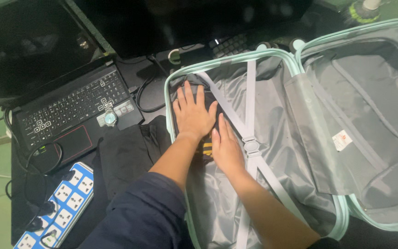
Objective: The person folds several pieces of clothing, including black and blue garments, and places them into a light green suitcase. The person also places a small blue bottle into the suitcase.
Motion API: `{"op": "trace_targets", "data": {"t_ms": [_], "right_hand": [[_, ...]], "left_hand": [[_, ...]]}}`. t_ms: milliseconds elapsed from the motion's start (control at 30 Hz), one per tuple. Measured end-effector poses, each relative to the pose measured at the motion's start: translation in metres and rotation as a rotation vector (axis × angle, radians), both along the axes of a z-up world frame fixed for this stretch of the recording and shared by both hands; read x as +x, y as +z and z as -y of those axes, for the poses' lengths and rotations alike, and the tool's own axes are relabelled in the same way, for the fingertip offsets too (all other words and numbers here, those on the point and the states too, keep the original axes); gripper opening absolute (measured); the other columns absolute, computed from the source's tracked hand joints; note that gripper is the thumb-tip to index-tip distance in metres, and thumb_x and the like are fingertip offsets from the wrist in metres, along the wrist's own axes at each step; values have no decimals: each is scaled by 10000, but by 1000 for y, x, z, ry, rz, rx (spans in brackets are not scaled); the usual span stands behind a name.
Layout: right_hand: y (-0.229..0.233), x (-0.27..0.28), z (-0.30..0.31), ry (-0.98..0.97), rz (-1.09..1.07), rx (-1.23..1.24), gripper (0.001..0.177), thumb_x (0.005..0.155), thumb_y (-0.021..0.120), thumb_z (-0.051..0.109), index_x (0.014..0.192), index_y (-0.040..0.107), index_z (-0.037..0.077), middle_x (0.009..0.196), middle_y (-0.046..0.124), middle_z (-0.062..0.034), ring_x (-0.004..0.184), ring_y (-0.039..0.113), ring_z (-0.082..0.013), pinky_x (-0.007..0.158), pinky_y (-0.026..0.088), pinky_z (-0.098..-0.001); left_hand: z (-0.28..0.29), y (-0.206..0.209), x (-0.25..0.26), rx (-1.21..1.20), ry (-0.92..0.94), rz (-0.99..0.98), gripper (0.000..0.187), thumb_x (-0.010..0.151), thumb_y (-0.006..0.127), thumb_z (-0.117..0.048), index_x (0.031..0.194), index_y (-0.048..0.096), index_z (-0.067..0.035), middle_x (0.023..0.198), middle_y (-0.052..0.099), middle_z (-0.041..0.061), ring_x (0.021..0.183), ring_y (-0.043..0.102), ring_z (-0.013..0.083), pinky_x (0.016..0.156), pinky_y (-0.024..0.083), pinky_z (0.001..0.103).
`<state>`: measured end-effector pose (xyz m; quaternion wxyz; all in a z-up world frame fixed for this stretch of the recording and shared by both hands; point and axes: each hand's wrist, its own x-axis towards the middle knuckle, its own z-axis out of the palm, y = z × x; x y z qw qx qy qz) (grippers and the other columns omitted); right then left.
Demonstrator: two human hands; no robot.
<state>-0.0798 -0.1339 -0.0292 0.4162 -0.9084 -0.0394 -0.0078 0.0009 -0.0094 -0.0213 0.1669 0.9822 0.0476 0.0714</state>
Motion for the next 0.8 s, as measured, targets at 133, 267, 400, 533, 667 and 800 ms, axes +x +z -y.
{"op": "trace_targets", "data": {"t_ms": [133,267,400,533,667,800], "right_hand": [[13,-13,1,12,38,-78,624,1008,535,313,1554,370,57,1577,375,-283,1402,414,-452,1122,377,-479],[24,-16,-2,-6,-40,-97,634,998,582,308,1557,385,83,1577,351,-281,1433,357,-442,1137,335,-493],[34,-24,-13,-18,180,-49,575,972,621,257,1475,488,12,1576,375,-290,1449,344,-473,1160,318,-494],[52,-36,-37,-15,346,-50,460,942,647,193,1353,615,-11,1543,458,-271,1455,378,-469,1172,329,-483],[75,-50,-75,128,343,218,364,970,641,162,1287,650,-17,1403,629,-219,1332,597,-386,1118,462,-433],[94,-63,-107,205,-16,272,323,938,693,236,1212,733,70,1155,766,-141,994,756,-291,878,592,-363]], "left_hand": [[-5,7,-4,-42,-34,-52,733,932,580,-532,1524,408,-135,1645,210,225,1506,169,445,1170,179,569],[-12,25,-6,-128,-73,-13,699,932,625,-445,1509,440,-96,1628,238,262,1488,213,476,1149,237,570],[-32,52,-25,-325,-129,188,542,944,664,-290,1418,571,-43,1581,398,266,1469,344,470,1186,319,523],[-67,74,-63,-385,-63,326,417,935,673,-236,1293,656,-23,1460,563,243,1418,441,466,1159,370,487],[-105,79,-101,-381,74,352,381,934,676,-236,1256,680,-32,1388,629,229,1378,496,456,1146,392,484],[-141,76,-145,-356,272,302,384,928,683,-254,1250,679,-44,1378,638,206,1362,516,434,1136,394,480]]}}
